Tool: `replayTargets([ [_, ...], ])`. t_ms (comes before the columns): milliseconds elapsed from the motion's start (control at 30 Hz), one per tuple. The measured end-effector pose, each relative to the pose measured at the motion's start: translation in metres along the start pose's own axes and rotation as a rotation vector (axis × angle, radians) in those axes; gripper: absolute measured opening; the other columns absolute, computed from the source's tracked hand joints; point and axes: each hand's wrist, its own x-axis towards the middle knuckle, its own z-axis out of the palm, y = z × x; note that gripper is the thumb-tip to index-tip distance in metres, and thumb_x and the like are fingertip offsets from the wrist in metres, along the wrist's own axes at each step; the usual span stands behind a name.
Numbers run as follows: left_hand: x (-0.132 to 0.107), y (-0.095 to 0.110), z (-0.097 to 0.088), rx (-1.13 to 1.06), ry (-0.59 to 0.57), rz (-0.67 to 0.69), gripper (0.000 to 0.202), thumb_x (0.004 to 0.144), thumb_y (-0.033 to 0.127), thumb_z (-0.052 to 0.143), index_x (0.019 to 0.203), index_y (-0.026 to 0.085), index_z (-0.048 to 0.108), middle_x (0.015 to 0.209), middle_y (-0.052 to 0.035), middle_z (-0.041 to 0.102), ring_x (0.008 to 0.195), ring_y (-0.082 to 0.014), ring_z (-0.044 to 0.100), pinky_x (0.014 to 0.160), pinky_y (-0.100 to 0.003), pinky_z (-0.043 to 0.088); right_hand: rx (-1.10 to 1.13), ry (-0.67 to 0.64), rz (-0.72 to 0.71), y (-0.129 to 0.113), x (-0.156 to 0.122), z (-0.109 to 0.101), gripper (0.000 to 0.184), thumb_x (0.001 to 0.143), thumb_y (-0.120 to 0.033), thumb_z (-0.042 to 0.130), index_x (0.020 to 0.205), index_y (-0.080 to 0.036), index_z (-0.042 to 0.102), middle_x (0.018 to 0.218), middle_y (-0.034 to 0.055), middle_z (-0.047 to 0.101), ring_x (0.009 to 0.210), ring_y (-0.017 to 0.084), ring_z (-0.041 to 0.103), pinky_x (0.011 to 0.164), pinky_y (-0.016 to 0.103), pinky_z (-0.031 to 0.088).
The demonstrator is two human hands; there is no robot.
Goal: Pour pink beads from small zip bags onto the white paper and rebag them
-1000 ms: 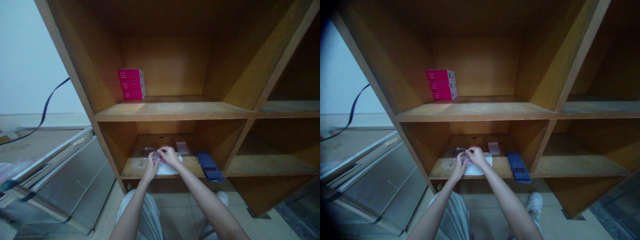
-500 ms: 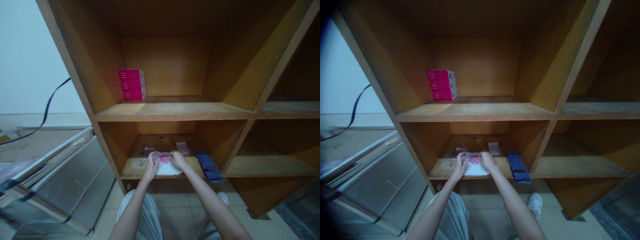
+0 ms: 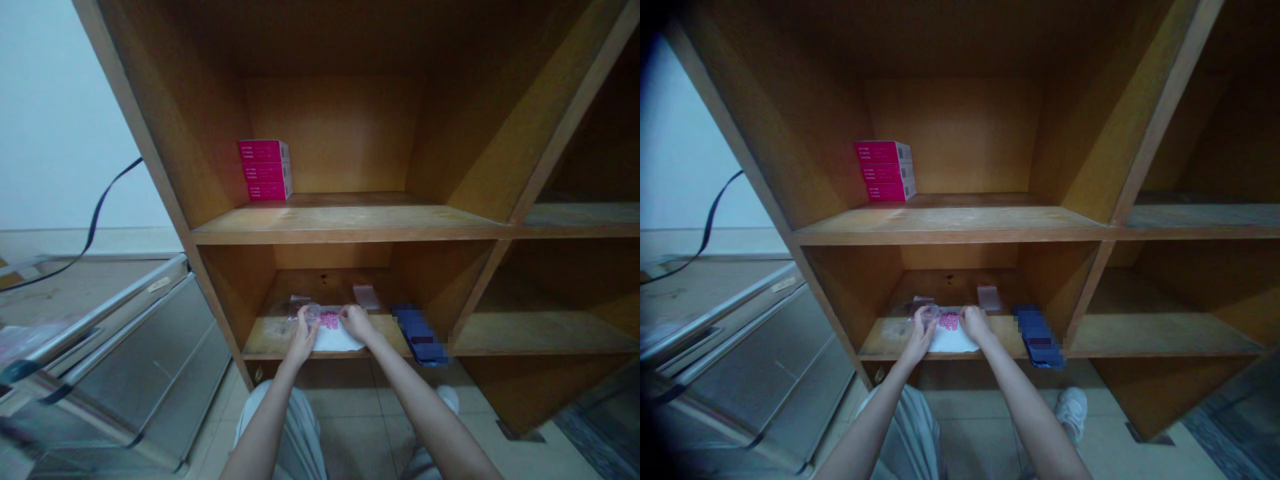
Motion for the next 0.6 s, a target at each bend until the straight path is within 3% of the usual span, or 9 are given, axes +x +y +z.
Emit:
replayTargets([
  [133,0.0,0.001,0.0,0.001,0.005,0.024,0.045,0.081,0.04,0.038,0.119,0.018,0.028,0.113,-0.0124,0.048,0.104,-0.02,0.048,0.09,-0.038,0.034,0.309,0.188,-0.09,-0.015,0.009,-0.004,0.017,0.075,-0.023,0.05,0.081,-0.015,0.064,0.084,0.0075,0.066,0.08,0.017,0.06,0.074,0.026,0.043],
  [267,-0.001,0.003,0.0,-0.004,-0.001,0.028,0.045,0.081,0.04,0.038,0.118,0.017,0.028,0.113,-0.0123,0.048,0.103,-0.0194,0.048,0.09,-0.037,0.035,0.523,0.242,-0.14,-0.04,0.015,-0.006,0.017,0.073,-0.028,0.054,0.077,-0.015,0.064,0.082,0.0067,0.067,0.078,0.016,0.06,0.073,0.026,0.044],
  [433,-0.001,0.004,0.0,-0.023,-0.004,0.029,0.045,0.081,0.039,0.038,0.119,0.018,0.028,0.114,-0.0125,0.047,0.104,-0.0197,0.047,0.09,-0.038,0.035,0.577,0.188,-0.283,-0.054,0.012,-0.008,0.026,0.08,-0.031,0.045,0.073,-0.015,0.065,0.082,0.0063,0.066,0.078,0.016,0.06,0.072,0.025,0.044],
  [600,-0.001,0.003,0.0,-0.018,0.001,0.015,0.045,0.081,0.04,0.038,0.119,0.018,0.028,0.113,-0.0123,0.048,0.105,-0.02,0.047,0.09,-0.039,0.034,0.428,0.26,-0.179,-0.035,0.011,0.0,0.022,0.079,-0.024,0.045,0.081,-0.015,0.065,0.089,0.0077,0.065,0.086,0.016,0.058,0.079,0.025,0.041],
])
